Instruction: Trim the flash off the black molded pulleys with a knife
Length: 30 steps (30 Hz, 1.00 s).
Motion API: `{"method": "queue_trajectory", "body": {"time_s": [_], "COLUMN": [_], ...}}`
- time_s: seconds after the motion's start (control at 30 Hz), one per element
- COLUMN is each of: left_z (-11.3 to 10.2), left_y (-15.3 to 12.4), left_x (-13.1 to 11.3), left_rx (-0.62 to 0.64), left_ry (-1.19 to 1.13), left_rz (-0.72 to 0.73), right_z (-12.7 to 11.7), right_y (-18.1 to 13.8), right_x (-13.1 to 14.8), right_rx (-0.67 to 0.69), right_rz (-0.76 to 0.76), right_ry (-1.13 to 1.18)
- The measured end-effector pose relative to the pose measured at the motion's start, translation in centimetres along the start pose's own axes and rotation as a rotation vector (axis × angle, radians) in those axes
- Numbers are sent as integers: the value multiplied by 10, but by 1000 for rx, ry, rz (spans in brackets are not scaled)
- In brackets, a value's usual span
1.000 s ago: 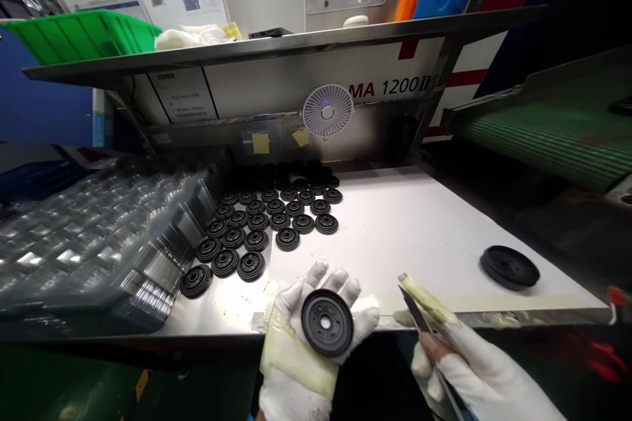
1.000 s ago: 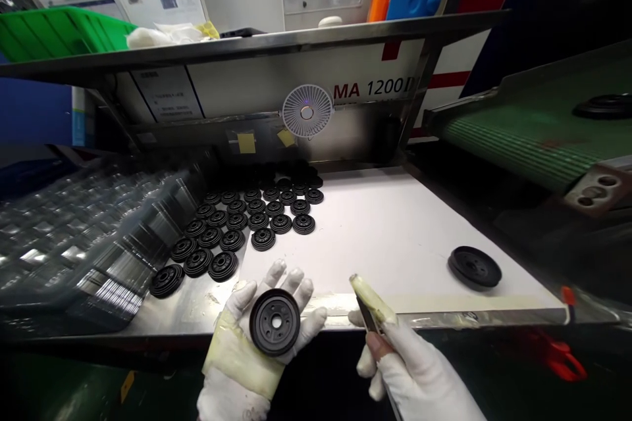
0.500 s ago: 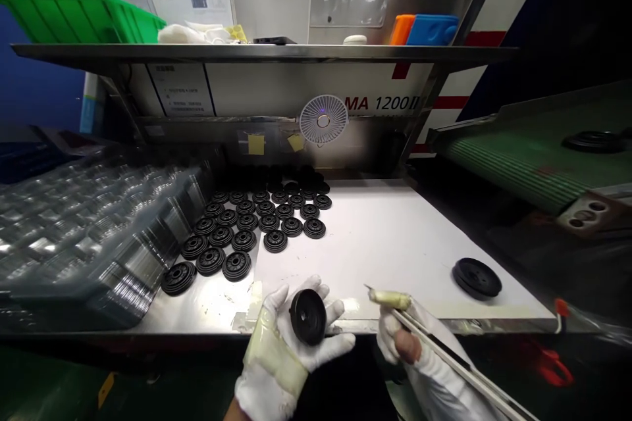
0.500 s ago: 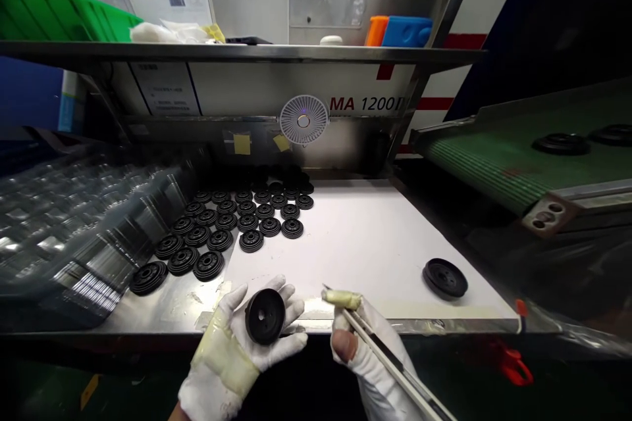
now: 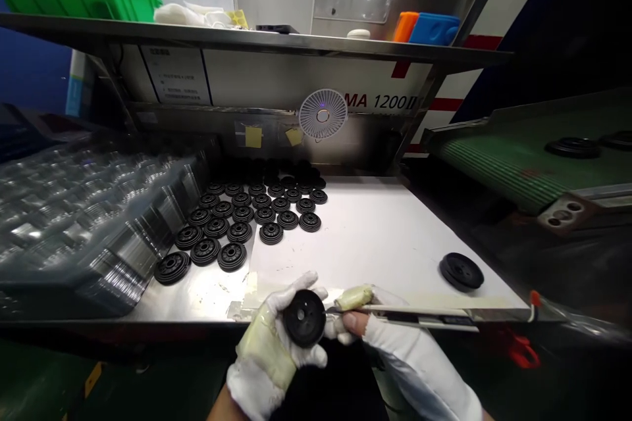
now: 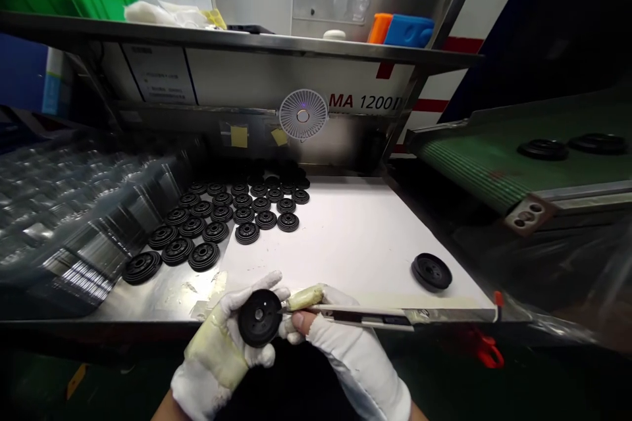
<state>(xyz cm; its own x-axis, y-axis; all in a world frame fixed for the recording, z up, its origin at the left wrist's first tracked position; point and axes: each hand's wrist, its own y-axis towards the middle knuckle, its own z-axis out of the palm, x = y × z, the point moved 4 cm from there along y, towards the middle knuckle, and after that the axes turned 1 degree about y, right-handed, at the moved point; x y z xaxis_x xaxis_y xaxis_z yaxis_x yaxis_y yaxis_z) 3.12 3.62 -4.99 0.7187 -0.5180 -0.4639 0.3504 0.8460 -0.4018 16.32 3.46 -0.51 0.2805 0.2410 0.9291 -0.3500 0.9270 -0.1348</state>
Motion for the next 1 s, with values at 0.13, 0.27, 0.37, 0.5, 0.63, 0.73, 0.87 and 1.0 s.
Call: {"method": "queue_trajectory", "body": {"time_s": [0.13,0.27,0.37,0.5,0.63,0.73,0.87,1.0], "left_z": [-4,5,11,12,7,6,7,9], "left_y": [6,4,-5,-12,-3,4,3,1], "left_x": [10,12,7,2,8,14,16,16], "left_rx": [-51,34,79,131,74,-5,-52,-1], "left_ry": [111,181,171,68,91,135,251,279], "left_rz": [-35,-54,-54,-26,-46,-61,-38,-40], "right_z": [10,21,15,-2,-10,-8,-5,-5], "right_y": [3,6,7,7,6,6,6,5], "right_x": [-10,-15,-19,-14,-9,-10,-13,-16], "right_rx": [66,105,34,-78,-138,-129,-116,-127], "right_rz": [129,202,241,123,61,64,72,100], "right_ry": [25,60,20,-63,-179,-218,-242,-248]}}
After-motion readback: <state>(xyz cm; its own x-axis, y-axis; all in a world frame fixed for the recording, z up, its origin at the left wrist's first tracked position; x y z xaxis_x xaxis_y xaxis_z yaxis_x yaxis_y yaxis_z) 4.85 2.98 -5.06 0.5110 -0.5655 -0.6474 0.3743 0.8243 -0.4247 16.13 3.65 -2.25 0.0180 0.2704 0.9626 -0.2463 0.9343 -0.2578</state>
